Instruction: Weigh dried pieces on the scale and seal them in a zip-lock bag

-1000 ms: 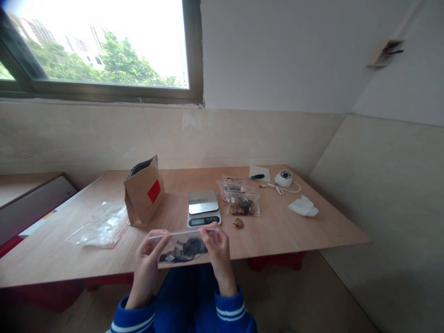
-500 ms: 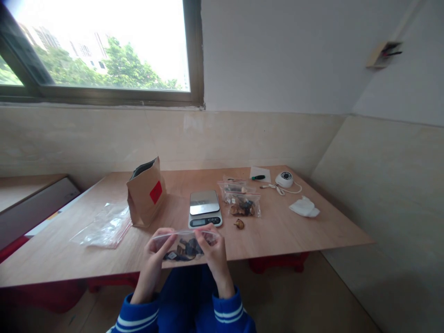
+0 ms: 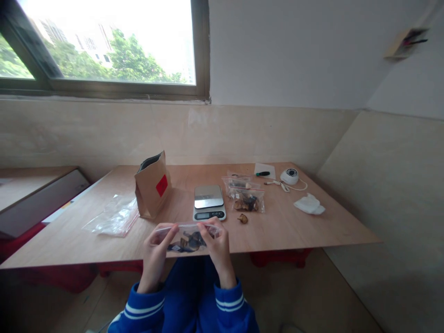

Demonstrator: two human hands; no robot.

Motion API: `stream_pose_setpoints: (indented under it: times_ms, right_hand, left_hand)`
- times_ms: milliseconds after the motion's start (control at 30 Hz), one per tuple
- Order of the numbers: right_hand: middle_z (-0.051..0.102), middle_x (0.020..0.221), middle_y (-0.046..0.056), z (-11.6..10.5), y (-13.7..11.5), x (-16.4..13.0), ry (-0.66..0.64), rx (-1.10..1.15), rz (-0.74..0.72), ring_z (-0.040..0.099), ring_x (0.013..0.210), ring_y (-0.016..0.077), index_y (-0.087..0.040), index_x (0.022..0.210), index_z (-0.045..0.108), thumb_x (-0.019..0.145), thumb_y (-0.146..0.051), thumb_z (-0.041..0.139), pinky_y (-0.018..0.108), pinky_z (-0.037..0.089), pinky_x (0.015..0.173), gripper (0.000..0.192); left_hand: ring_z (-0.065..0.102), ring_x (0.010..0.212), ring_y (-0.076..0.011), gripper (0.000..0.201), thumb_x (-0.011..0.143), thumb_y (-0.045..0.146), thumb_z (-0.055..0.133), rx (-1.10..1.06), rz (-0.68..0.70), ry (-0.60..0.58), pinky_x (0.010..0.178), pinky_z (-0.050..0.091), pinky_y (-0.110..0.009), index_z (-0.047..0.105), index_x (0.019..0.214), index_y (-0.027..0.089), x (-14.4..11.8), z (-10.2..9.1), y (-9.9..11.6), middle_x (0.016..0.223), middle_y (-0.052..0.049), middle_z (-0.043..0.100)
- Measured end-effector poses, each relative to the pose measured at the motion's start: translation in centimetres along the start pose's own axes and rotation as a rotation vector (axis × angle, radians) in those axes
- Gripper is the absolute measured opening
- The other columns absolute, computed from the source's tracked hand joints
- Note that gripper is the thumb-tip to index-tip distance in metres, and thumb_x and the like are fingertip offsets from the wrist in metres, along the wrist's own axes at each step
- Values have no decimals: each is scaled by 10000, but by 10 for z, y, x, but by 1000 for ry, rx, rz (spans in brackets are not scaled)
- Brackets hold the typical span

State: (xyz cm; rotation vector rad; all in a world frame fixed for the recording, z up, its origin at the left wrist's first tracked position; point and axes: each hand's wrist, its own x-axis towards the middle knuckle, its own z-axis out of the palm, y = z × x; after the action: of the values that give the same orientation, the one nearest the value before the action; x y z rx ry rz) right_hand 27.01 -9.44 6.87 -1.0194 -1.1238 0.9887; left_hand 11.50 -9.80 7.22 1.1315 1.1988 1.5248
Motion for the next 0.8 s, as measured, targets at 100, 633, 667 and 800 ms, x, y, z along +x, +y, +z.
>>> stream_pose_setpoints:
  times_ms: [100,633,667,800]
  right_hand:
    - [582,714,-19,-2,-1,-1,-88,49,62,574,687,126,-191,770,619,815,-402,659,215,456,646,219]
    - [624,702,9,5,-2,-2,-71,-78,-7,602,691,165,-187,704,659,780,-411,677,263,491,663,237]
    - [622,705,11,6,-3,-3,-50,-93,-26,602,701,167,-186,698,658,783,-404,676,265,491,672,235]
    - [631,723,8,6,-5,-4,-71,-52,9,623,718,173,-187,738,655,791,-414,668,266,501,676,234]
  left_hand:
    - [627,695,-133,245,730,382,719,-66,-63,-41,586,503,-195,662,840,170,1,-3,-2,746,1,650]
    - [619,666,-161,238,731,383,710,101,10,-143,588,498,-231,678,750,147,-2,-2,7,728,-30,637]
    - [623,668,-161,238,734,383,708,99,10,-128,597,501,-232,675,758,149,-3,-1,6,725,-27,639]
    - [633,698,-165,235,743,385,703,87,15,-84,624,502,-231,670,780,155,-5,1,5,737,-24,647]
